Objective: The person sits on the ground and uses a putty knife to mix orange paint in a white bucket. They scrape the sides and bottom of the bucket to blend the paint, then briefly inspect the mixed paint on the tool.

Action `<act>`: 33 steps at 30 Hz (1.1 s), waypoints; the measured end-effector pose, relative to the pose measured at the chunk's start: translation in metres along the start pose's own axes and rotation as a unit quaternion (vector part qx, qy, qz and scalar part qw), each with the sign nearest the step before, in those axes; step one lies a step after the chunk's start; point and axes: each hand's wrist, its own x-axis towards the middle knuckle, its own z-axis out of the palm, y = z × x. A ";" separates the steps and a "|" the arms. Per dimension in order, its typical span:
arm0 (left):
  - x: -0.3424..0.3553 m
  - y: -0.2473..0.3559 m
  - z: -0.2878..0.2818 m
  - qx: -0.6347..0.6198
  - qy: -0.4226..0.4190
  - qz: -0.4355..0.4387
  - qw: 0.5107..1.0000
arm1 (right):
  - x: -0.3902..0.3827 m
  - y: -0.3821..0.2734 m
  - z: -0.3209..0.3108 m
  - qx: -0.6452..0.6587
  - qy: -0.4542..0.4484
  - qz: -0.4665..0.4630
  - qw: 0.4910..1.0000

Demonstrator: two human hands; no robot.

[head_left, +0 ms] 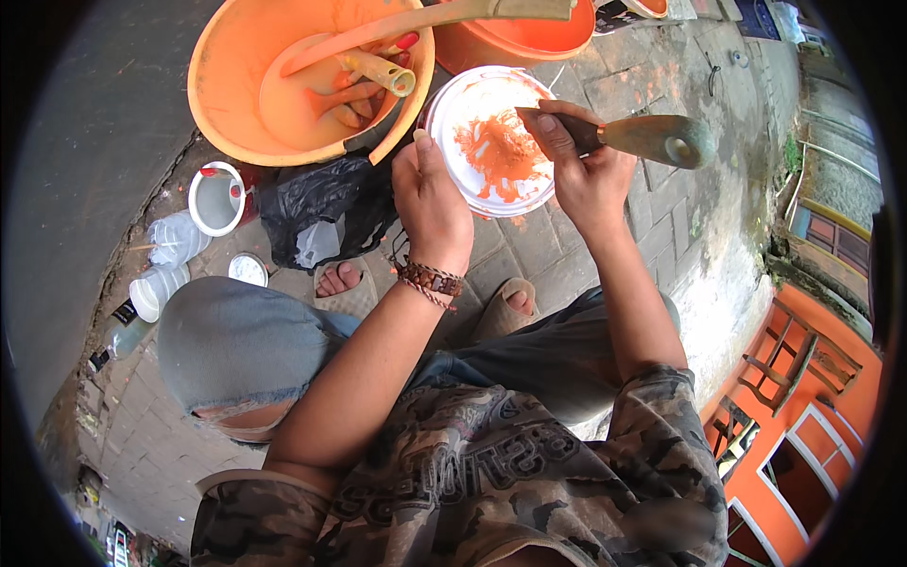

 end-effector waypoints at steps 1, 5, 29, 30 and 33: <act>-0.002 0.004 0.001 -0.013 -0.011 -0.006 1.000 | 0.000 0.008 -0.003 -0.087 -0.029 -0.008 0.996; 0.002 0.002 -0.001 -0.043 -0.047 0.003 0.998 | -0.003 0.007 0.000 -0.091 -0.043 0.011 0.995; -0.009 0.010 0.002 0.009 -0.031 -0.001 0.999 | 0.017 0.007 -0.014 -0.115 -0.117 -0.008 0.986; -0.009 0.009 0.000 0.001 -0.039 -0.009 0.999 | 0.020 0.009 -0.011 -0.097 -0.117 -0.008 0.988; -0.004 0.006 -0.004 -0.017 -0.071 -0.038 0.997 | 0.020 0.018 -0.012 -0.191 -0.211 -0.174 0.943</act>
